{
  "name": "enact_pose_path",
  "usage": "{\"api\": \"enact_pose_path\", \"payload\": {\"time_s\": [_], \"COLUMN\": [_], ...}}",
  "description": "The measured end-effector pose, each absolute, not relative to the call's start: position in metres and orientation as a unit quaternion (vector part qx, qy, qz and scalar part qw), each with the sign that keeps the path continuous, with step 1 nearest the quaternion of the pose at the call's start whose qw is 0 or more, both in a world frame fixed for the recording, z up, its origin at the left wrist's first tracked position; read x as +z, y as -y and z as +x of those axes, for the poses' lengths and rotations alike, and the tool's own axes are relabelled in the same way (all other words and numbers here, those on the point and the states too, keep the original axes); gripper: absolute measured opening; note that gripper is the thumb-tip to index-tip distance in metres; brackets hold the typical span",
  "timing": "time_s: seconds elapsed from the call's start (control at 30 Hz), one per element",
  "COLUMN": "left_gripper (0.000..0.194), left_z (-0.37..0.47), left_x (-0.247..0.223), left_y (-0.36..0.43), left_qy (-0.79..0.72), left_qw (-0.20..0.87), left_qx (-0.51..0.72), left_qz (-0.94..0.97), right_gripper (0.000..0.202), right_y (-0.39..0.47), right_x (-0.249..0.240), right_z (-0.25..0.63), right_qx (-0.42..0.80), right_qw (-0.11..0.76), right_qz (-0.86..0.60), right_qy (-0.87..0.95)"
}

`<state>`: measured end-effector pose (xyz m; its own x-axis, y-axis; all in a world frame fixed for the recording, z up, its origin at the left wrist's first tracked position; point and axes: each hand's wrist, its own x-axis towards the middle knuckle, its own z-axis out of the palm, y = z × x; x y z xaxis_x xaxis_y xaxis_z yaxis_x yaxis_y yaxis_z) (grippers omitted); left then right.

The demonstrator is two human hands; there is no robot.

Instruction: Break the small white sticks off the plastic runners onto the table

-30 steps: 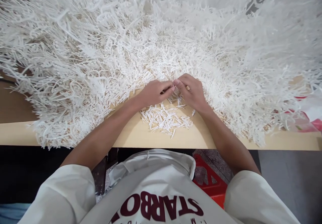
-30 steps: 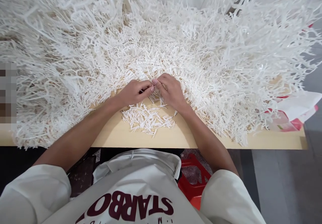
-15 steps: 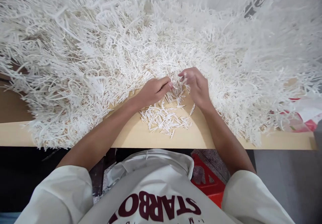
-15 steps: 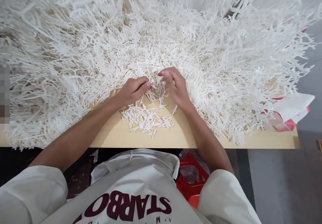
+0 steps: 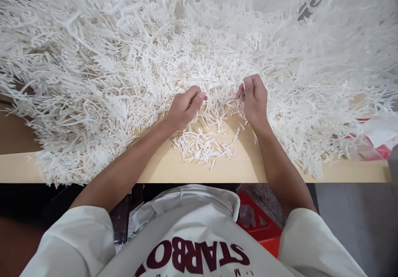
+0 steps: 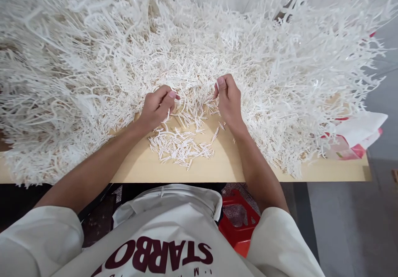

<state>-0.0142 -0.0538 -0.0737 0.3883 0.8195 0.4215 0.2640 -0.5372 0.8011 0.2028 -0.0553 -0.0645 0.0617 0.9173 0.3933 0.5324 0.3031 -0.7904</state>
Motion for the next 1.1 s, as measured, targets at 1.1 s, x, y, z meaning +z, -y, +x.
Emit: {"api": "enact_pose_path", "payload": {"time_s": [1.1], "left_gripper": [0.038], "left_z": [-0.015], "left_x": [-0.062], "left_y": [0.045], "left_qy": [-0.360], "left_qw": [0.488], "left_qx": [0.534], "left_qz": [0.589], "right_gripper": [0.028], "right_y": [0.079], "right_x": [-0.062], "right_z": [0.167], "right_qx": [0.206], "right_qw": [0.348], "right_qz": [-0.475], "right_qy": [0.782]}}
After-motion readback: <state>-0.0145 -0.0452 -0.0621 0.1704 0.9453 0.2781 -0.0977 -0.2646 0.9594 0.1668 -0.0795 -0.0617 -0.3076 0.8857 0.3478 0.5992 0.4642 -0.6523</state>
